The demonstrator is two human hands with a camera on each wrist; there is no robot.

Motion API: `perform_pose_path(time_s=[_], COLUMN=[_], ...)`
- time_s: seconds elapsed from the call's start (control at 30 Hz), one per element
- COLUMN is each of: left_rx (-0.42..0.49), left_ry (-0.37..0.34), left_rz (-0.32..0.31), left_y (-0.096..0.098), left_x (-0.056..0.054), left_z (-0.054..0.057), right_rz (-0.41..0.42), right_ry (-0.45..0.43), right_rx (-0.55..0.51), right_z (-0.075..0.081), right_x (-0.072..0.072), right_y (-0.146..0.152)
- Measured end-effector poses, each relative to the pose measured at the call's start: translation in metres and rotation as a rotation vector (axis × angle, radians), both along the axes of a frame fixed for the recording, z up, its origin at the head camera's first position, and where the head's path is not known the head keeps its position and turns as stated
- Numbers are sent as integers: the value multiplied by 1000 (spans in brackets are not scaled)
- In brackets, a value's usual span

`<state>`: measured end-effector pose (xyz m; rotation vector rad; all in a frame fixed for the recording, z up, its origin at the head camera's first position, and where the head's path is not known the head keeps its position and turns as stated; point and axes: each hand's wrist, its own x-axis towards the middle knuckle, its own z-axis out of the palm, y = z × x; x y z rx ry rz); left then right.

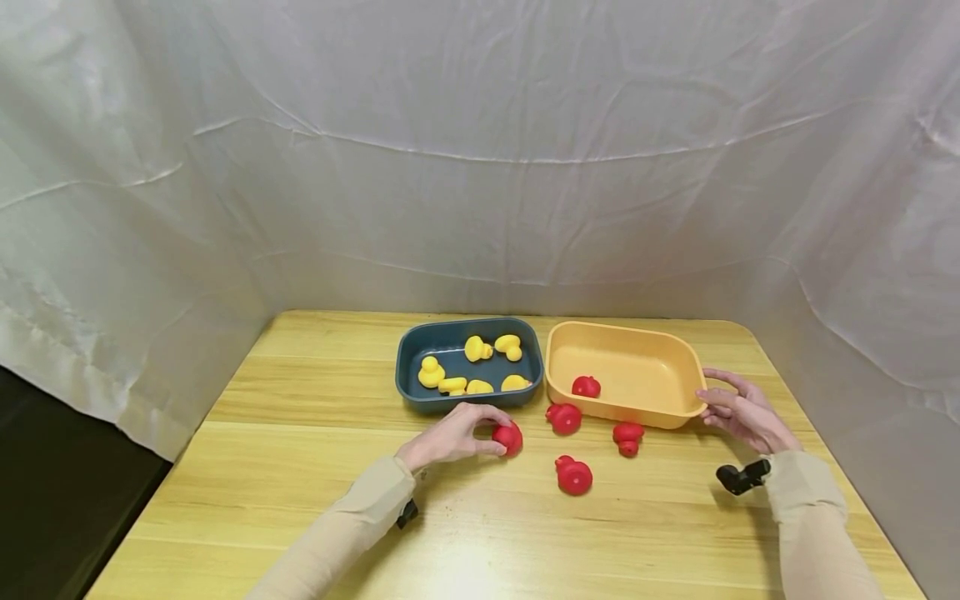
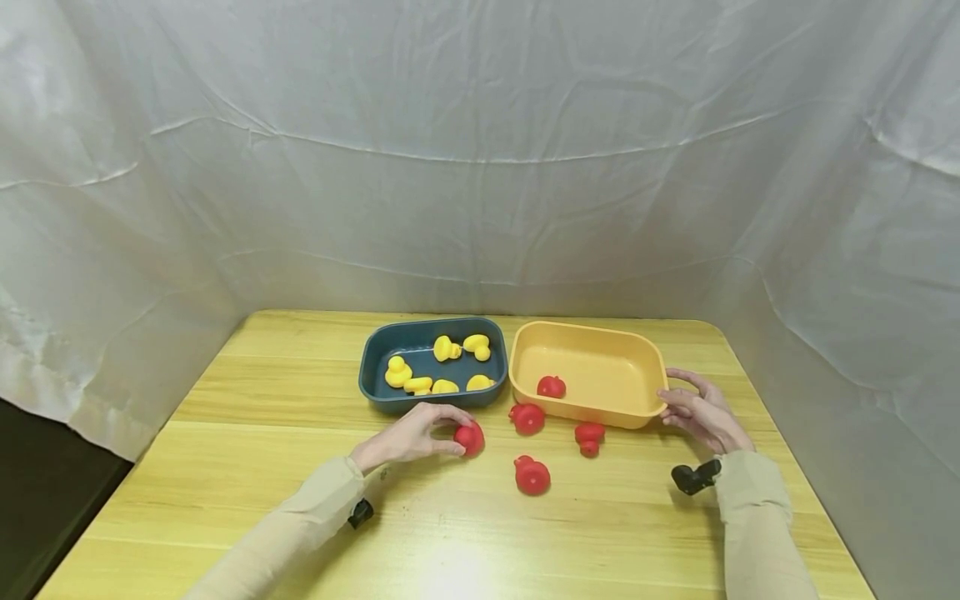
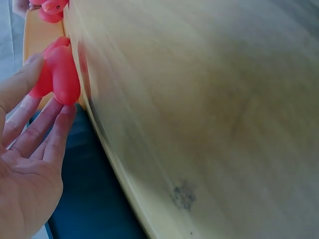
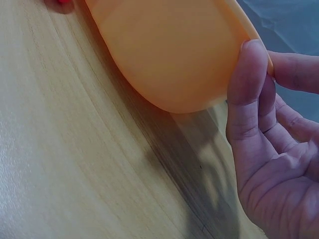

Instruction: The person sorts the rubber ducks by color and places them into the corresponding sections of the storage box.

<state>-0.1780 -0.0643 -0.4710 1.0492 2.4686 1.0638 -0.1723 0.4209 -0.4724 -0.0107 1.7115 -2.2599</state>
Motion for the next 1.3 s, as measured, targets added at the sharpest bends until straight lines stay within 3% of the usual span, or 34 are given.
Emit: perform_pose_path(time_s=[0.27,0.7,1.07,1.3], left_rx=[59,171,263,356], left_ry=[-50,-35,-82,-182], left_rz=[34,84,182,242], left_y=[0,2,7,14], left_x=[2,4,6,5], left_z=[4,6,14,21], right_rz=[-3,-6,-7,-19], right_ry=[5,11,15,7], right_rx=[8,34,29,45], right_z=[0,0,-1,-1], right_x=[0,0,0,0], right_y=[0,0,0,0])
